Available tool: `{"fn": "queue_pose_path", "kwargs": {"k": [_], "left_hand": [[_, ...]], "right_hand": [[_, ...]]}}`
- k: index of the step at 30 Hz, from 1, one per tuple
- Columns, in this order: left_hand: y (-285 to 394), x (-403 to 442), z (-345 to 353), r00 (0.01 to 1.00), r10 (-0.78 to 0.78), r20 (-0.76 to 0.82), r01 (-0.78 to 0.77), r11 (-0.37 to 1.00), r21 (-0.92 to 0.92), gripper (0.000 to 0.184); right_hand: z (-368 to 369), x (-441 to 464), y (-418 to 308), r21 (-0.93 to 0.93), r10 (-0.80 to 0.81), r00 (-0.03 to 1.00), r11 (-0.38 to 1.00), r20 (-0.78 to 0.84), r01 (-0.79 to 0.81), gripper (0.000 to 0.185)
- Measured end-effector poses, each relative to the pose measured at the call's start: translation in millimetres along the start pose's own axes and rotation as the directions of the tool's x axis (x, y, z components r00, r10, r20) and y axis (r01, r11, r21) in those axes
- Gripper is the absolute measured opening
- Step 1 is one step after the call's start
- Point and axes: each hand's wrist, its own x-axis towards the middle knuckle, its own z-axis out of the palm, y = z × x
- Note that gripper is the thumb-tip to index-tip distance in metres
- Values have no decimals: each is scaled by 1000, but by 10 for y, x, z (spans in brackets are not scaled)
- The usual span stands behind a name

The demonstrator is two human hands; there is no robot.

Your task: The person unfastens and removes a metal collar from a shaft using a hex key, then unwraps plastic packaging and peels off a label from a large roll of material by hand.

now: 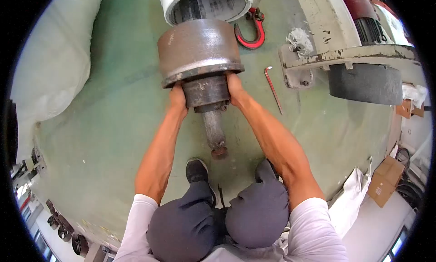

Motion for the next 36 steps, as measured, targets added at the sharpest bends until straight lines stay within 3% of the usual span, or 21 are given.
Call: {"fn": "queue_pose_path", "kwargs": {"k": [6, 7, 8, 10, 13, 14, 16, 18, 23, 29, 32, 36], "left_hand": [[30, -73, 0, 993, 39, 109, -30, 996, -87, 48], [108, -147, -8, 990, -31, 137, 43, 996, -84, 48], [24, -173, -84, 991, -5, 137, 15, 997, -76, 48], [-75, -62, -77, 986, 79, 149, -67, 994, -85, 49], [-528, -643, -417, 989, -90, 119, 95, 995, -32, 47], [-616, -677, -477, 987, -111, 117, 113, 994, -4, 45], [-902, -1026, -572, 996, -6, 87, 13, 997, -80, 51], [-1228, -1158, -873, 970, -98, 223, 117, 990, -74, 62], [-1365, -1783, -897, 993, -33, 116, 47, 993, -112, 64], [-1448, -1706, -1038, 977, -62, 203, 66, 998, -14, 69], [-1715, -1516, -1230, 974, -127, 187, 137, 990, -43, 68], [-1603, -1462, -1103, 972, -132, 194, 159, 978, -135, 64]], "right_hand": [[-73, 50, 41, 96, -48, 994, 995, 99, 38, 41], [-68, -38, -16, 56, 8, 997, 998, 73, -12, 41], [-19, -127, -68, 61, 3, 990, 998, 139, -11, 43], [-9, -146, 66, 97, -68, 998, 993, 5, 67, 44], [-299, -512, 442, 8, 57, 977, 998, 206, -60, 50], [-260, -817, 521, 19, 33, 990, 999, 139, -37, 53], [-263, -1230, 702, 15, 26, 997, 1000, 66, -27, 57], [-499, -1511, 1147, 21, 129, 992, 991, 11, -129, 58], [-662, -1789, 1437, -20, 161, 977, 986, -140, -166, 65], [-798, -1705, 1475, 0, 88, 995, 996, 46, -88, 57], [-1064, -1585, 1701, -274, 38, 996, 962, 80, -15, 54], [-1213, -1492, 1839, -223, 117, 977, 972, 177, -77, 55]]}}
